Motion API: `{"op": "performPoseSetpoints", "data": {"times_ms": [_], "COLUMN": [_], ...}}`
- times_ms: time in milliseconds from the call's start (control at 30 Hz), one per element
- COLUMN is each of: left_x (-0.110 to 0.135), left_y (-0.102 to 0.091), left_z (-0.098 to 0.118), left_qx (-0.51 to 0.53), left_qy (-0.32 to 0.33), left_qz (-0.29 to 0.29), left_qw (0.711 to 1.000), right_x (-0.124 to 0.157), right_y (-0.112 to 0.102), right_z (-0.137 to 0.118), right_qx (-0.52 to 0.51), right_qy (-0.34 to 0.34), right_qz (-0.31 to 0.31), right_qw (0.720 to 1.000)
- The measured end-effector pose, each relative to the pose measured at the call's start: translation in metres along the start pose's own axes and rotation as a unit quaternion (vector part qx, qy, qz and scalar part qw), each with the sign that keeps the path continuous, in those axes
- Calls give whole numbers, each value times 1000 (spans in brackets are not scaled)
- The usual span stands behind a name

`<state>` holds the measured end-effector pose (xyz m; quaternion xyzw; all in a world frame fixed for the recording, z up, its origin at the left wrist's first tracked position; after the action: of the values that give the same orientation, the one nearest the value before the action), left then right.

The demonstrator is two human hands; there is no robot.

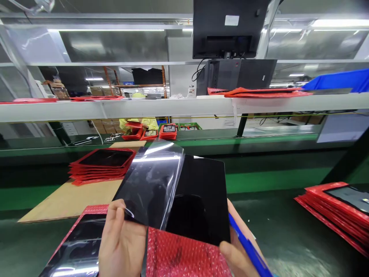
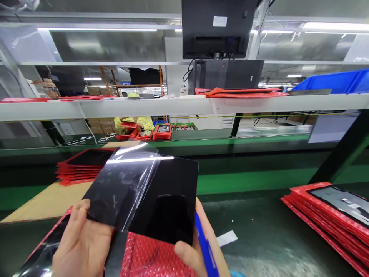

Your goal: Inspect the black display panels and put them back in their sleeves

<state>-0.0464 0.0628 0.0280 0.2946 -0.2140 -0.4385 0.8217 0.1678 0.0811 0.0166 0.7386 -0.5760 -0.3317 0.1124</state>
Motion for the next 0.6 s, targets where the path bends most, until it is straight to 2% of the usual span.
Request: {"op": "performPoseSetpoints", "data": {"times_ms": [100,233,367,500,600], "left_x": [8,8,3,3,6], "left_y": [1,-2,-6,-4,-1], "left_z": [4,7,8,8,8], "left_qx": [72,62,64,58,50], "left_qy": [0,17,11,17,47], "left_qz": [5,20,26,14,0], "left_qw": [997,998,998,998,998], "right_x": [4,7,8,6,4], "right_y": [8,4,3,2,-2], "right_z": [4,10,11,13,16], "right_qx": [19,28,5,-9,36], "right_qy": [-20,-18,-13,-19,-42], "right_qz": [-9,-3,-27,-32,-31], "right_qw": [1000,999,1000,999,998]}}
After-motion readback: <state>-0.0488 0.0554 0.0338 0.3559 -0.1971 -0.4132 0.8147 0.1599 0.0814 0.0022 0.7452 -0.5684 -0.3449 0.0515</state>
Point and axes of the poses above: each hand's wrist, its own x-axis away from the middle knuckle, its own y-axis out of the palm, z = x × y, the point moved 6 cm from there along -x, towards the middle knuckle, and after that the axes turned 12 degrees about -y, right-handed, at the moved point
